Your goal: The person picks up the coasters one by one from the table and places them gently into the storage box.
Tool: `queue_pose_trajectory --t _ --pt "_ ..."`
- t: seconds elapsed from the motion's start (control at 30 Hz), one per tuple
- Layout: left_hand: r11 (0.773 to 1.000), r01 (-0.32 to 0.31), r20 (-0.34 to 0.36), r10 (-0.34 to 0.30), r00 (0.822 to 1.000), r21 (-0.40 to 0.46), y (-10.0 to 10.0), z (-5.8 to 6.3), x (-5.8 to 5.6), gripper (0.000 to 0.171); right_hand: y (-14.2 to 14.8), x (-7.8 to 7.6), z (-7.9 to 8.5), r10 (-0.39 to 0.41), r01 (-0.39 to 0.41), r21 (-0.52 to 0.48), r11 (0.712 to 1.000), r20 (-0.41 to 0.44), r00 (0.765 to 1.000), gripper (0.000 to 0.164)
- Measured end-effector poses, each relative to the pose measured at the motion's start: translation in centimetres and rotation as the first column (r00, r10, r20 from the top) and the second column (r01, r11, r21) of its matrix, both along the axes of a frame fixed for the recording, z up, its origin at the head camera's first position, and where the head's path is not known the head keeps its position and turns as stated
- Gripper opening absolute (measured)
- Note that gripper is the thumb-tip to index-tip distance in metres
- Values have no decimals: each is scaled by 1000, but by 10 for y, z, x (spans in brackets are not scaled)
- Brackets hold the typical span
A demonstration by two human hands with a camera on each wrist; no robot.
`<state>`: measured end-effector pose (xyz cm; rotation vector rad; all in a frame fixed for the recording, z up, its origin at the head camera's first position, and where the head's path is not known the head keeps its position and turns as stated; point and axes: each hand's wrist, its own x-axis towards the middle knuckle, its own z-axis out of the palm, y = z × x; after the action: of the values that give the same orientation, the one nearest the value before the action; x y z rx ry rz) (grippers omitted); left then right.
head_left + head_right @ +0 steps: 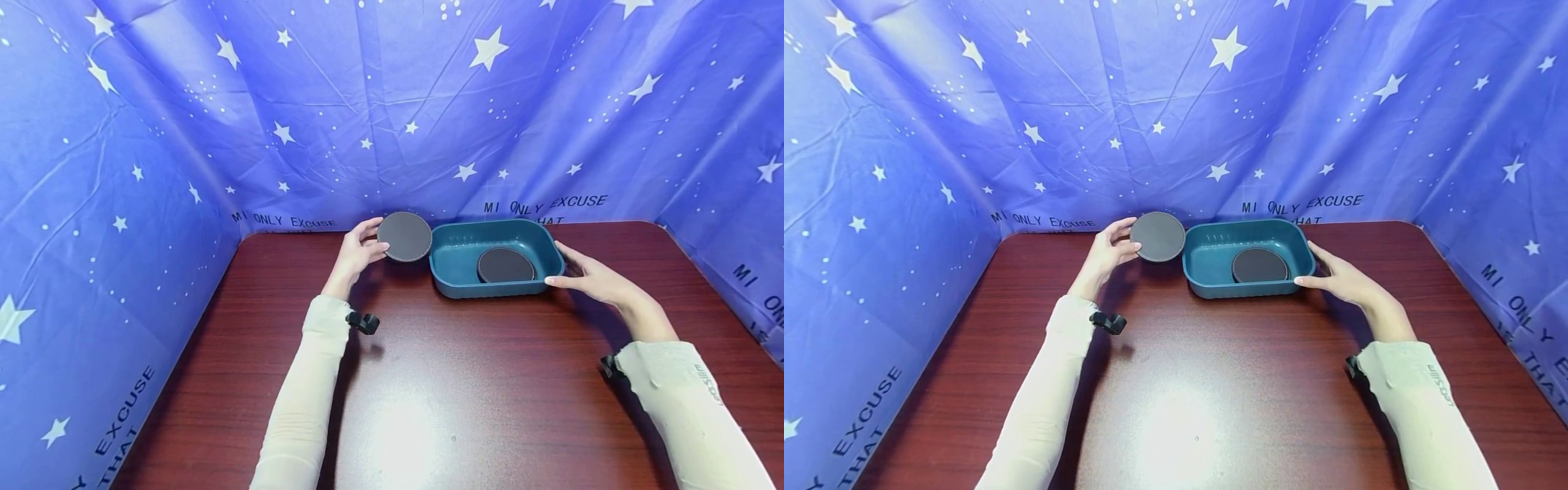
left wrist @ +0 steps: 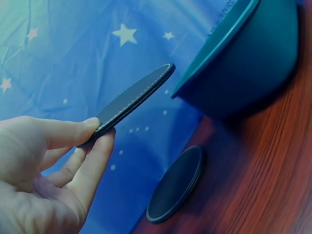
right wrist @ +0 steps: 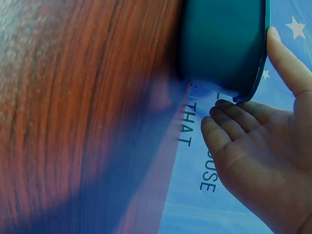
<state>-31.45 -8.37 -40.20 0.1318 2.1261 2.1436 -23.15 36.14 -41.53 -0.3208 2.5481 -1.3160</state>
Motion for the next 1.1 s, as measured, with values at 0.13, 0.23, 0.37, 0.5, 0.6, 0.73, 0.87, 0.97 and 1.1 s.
queue_pose_trajectory --t 0.13,0.23,0.37,0.5,0.6,0.73,0.87,0.97,1.1 --pt "1000 29 -12 -29 999 2 13 -1 1 62 0 0 0 4 -4 -8 1000 -7 1000 90" --pt "999 49 -10 -49 999 5 22 0 3 62 0 -1 0 4 -4 -5 1000 -8 1000 90" --pt "997 76 -8 -76 997 2 35 0 5 62 1 -1 0 2 -2 0 1000 -6 1000 90" --pt "995 99 -7 -99 995 -8 47 -1 7 62 1 -1 0 2 -2 -4 1000 -6 1000 90" --pt "993 117 -10 -117 993 -24 56 -2 9 61 1 0 0 0 0 -4 1000 -5 1000 90" --pt "989 145 -11 -146 989 -41 68 -2 11 61 1 0 0 -1 1 5 1000 -11 1000 90" --pt "984 173 -7 -173 985 -53 81 -2 12 61 0 1 0 1 -1 8 1000 -16 1000 90" --pt "978 192 -8 -193 981 -79 90 -3 13 62 0 1 1 6 -7 -1 1000 -21 1000 90" --pt "971 209 -2 -211 977 -118 103 -3 13 61 -1 1 1 9 -9 -6 1000 -23 1000 90"
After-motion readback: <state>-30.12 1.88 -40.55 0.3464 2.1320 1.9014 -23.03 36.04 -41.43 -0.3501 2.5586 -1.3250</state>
